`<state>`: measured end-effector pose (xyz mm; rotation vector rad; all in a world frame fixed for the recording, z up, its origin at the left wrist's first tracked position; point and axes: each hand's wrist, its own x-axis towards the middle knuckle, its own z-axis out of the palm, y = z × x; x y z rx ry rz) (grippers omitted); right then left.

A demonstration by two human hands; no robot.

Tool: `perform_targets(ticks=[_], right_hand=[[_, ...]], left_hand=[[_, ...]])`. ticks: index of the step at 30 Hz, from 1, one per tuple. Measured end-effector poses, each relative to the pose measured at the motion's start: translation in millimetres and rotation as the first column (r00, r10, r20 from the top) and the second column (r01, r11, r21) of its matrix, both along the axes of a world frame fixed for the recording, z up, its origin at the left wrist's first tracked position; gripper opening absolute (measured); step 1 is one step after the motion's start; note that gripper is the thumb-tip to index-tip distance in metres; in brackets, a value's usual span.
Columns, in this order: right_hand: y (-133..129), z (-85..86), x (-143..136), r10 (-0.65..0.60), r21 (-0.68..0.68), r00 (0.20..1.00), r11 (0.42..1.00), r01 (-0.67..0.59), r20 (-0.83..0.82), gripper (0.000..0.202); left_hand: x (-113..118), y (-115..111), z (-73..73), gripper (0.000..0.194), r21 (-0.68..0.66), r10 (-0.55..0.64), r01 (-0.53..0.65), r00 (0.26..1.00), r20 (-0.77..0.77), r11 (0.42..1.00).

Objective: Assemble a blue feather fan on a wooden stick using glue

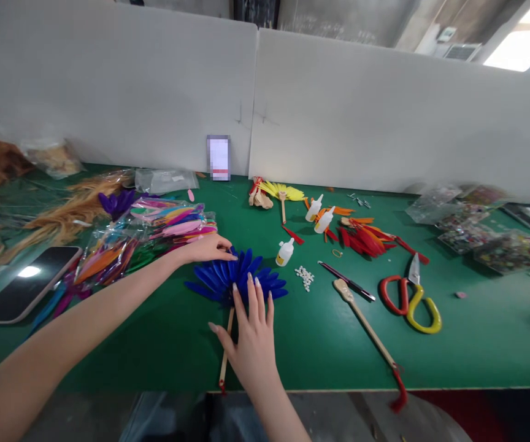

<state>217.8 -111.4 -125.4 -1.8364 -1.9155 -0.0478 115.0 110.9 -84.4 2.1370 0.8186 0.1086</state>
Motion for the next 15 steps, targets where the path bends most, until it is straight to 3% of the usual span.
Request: perform_targets(ticks=[10,15], right_hand=[[1.2,1.9,-0.5,-0.006,-0.004,1.0,1.0,0.006,-0.002,0.068],[-4.2,7.7,0.1,-0.012,0.053,0.999,0.999,0.014,-0.037,0.069]], left_hand=[[-5.6,-0.6,11.1,0.043,-0.01,0.039,-0.039,0.999,-0.022,0.999],[-5.8,3.0,11.3,0.041,0.047,0.119,-0.118,0.992,-0.035,0.992]])
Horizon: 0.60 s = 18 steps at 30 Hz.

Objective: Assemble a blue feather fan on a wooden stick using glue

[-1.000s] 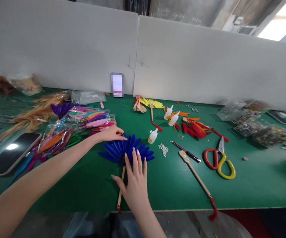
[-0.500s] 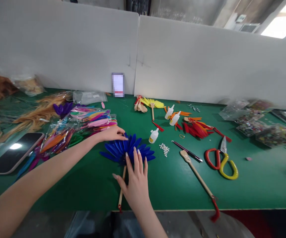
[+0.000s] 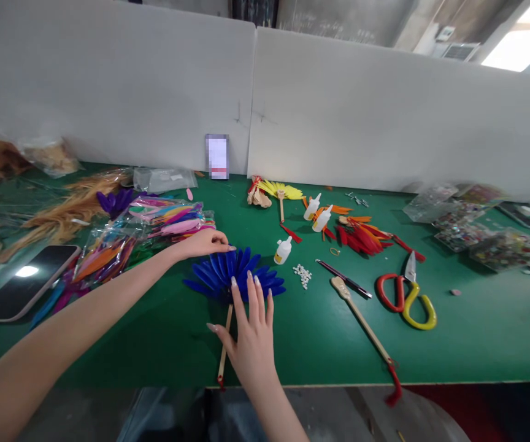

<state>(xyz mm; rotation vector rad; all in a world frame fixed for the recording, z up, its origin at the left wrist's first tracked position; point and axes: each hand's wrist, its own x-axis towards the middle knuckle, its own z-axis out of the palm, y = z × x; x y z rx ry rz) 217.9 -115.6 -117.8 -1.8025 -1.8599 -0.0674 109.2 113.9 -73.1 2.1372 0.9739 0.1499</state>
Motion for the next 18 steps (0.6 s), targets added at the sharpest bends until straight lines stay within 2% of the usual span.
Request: perform_targets(ticks=[2,3,5,6,8,11,13,16,18], right_hand=[[-7.3,1.7,3.1,-0.032,0.034,0.999,0.999,0.032,-0.019,0.068],[-11.8,2.2,5.6,-0.054,0.052,0.998,0.997,0.055,-0.025,0.067],[-21.6,2.2,12.5,-0.103,0.077,0.994,0.991,0.105,-0.029,0.064],[-26.4,1.9,16.6,-0.125,0.085,0.992,0.988,0.127,-0.03,0.063],[-34.4,0.8,24.5,-0.163,0.095,0.986,0.982,0.165,-0.033,0.062],[-40.9,-1.2,31.7,-0.178,0.098,0.983,0.978,0.183,-0.049,0.061],[-41.8,-2.3,31.0,-0.166,0.096,0.984,0.98,0.171,-0.064,0.06],[-40.4,-2.7,23.3,-0.124,0.097,0.989,0.987,0.131,-0.078,0.06],[-38.6,-1.8,16.6,-0.083,0.087,0.993,0.992,0.09,-0.078,0.06]], left_hand=[[-2.3,-9.9,4.5,0.038,0.135,0.088,-0.092,0.996,0.031,0.987],[-4.7,-19.6,7.4,0.037,0.245,0.135,-0.147,0.989,0.062,0.958],[-12.3,-48.1,11.8,0.034,0.495,0.14,-0.189,0.981,0.133,0.848],[-17.4,-65.7,12.4,0.035,0.578,0.103,-0.166,0.985,0.139,0.799],[-29.2,-102.4,8.8,0.039,0.678,-0.019,-0.041,0.997,0.081,0.734],[-44.8,-145.5,-7.0,0.067,0.707,-0.18,0.163,0.982,-0.051,0.688],[-50.6,-160.0,-19.1,0.075,0.691,-0.176,0.201,0.978,-0.108,0.695],[-52.4,-161.2,-29.8,0.076,0.667,-0.176,0.219,0.975,-0.132,0.712],[-51.0,-150.2,-29.7,0.069,0.663,-0.133,0.165,0.986,-0.099,0.73]])
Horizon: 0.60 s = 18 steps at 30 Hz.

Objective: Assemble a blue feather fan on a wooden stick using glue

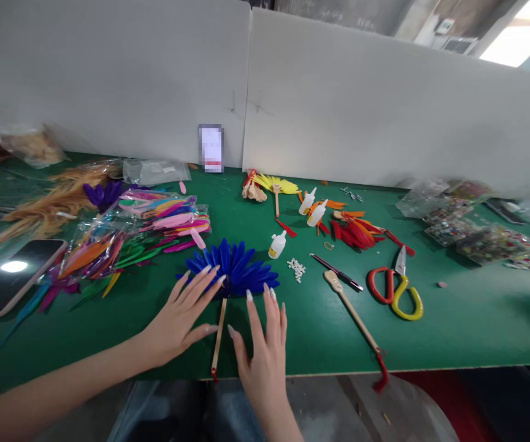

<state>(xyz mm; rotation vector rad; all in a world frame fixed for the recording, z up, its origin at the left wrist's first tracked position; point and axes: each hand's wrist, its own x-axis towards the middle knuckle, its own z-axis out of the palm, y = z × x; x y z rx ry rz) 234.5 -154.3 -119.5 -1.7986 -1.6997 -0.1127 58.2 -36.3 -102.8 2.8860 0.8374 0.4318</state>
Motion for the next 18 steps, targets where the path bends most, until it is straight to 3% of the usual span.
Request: perform_targets(ticks=[4,6,11,18], right_hand=[[7.4,3.1,-10.0,0.068,-0.085,0.997,0.994,-0.066,0.021,0.056],[14.0,3.9,-13.1,0.09,-0.125,0.995,0.989,-0.083,0.047,0.058],[30.8,1.7,-17.8,0.098,-0.131,0.99,0.988,-0.084,0.102,0.068],[33.6,-1.5,-17.3,0.104,-0.151,0.991,0.984,-0.09,0.088,0.07]], left_hand=[[6.5,45.3,10.8,0.049,-0.064,0.273,-0.267,0.954,0.128,0.962],[12.9,72.4,15.9,0.041,-0.15,0.363,-0.343,0.921,0.14,0.927],[37.8,116.3,15.0,0.023,-0.312,0.365,-0.328,0.929,0.067,0.892],[57.0,127.4,7.5,0.03,-0.436,0.36,-0.289,0.929,0.088,0.852]])
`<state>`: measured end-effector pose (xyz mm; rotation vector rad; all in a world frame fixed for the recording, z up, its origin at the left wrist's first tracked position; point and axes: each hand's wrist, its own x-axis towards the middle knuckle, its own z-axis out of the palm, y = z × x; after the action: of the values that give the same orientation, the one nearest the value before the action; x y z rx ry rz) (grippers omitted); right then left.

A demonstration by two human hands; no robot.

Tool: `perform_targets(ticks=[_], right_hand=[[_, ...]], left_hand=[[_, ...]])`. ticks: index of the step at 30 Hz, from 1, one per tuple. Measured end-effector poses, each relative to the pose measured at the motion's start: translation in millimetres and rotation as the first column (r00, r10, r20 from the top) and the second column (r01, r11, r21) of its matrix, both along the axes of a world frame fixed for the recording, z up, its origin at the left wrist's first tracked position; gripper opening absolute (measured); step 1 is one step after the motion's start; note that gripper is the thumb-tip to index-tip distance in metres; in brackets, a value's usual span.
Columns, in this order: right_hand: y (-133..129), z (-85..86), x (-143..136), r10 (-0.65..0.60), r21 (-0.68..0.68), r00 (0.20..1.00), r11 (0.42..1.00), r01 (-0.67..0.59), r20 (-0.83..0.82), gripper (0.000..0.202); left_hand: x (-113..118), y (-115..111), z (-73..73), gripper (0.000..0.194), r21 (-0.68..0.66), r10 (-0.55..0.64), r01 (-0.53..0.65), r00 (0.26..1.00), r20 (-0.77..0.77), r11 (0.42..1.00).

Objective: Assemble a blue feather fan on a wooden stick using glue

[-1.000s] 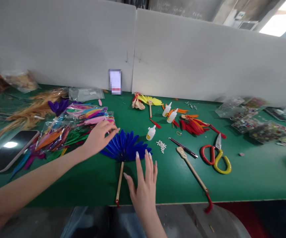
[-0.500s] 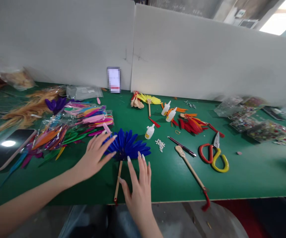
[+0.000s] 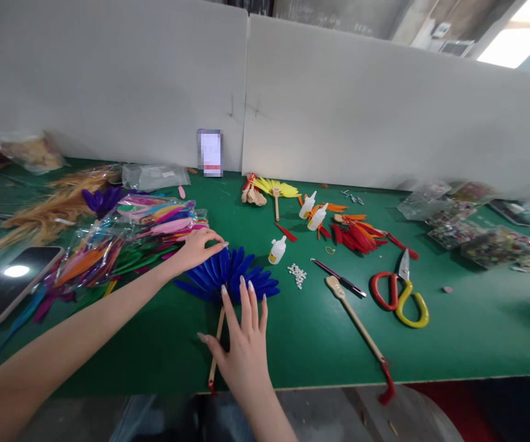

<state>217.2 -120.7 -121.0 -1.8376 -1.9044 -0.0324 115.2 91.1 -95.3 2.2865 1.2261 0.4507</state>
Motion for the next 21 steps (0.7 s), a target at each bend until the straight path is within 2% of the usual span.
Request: perform_targets(ticks=[5,11,18,21], right_hand=[[-0.6,0.3,0.6,0.009,-0.002,1.0,1.0,-0.009,-0.01,0.069],[-0.2,0.9,-0.1,0.009,-0.006,1.0,1.0,-0.009,-0.006,0.068],[0.2,0.6,0.1,0.028,-0.003,0.999,1.0,-0.028,-0.018,0.067],[1.0,0.4,0.1,0.032,-0.002,0.999,0.999,-0.032,-0.012,0.067]], left_hand=[[0.0,7.4,0.1,0.03,-0.054,-0.061,0.066,0.994,0.094,0.996],[0.3,10.4,0.2,0.028,-0.066,-0.099,0.108,0.987,0.129,0.992],[1.2,9.9,6.5,0.025,-0.03,-0.043,0.05,0.98,0.196,0.998],[0.6,12.1,13.9,0.029,-0.068,-0.014,0.029,0.977,0.215,0.997]])
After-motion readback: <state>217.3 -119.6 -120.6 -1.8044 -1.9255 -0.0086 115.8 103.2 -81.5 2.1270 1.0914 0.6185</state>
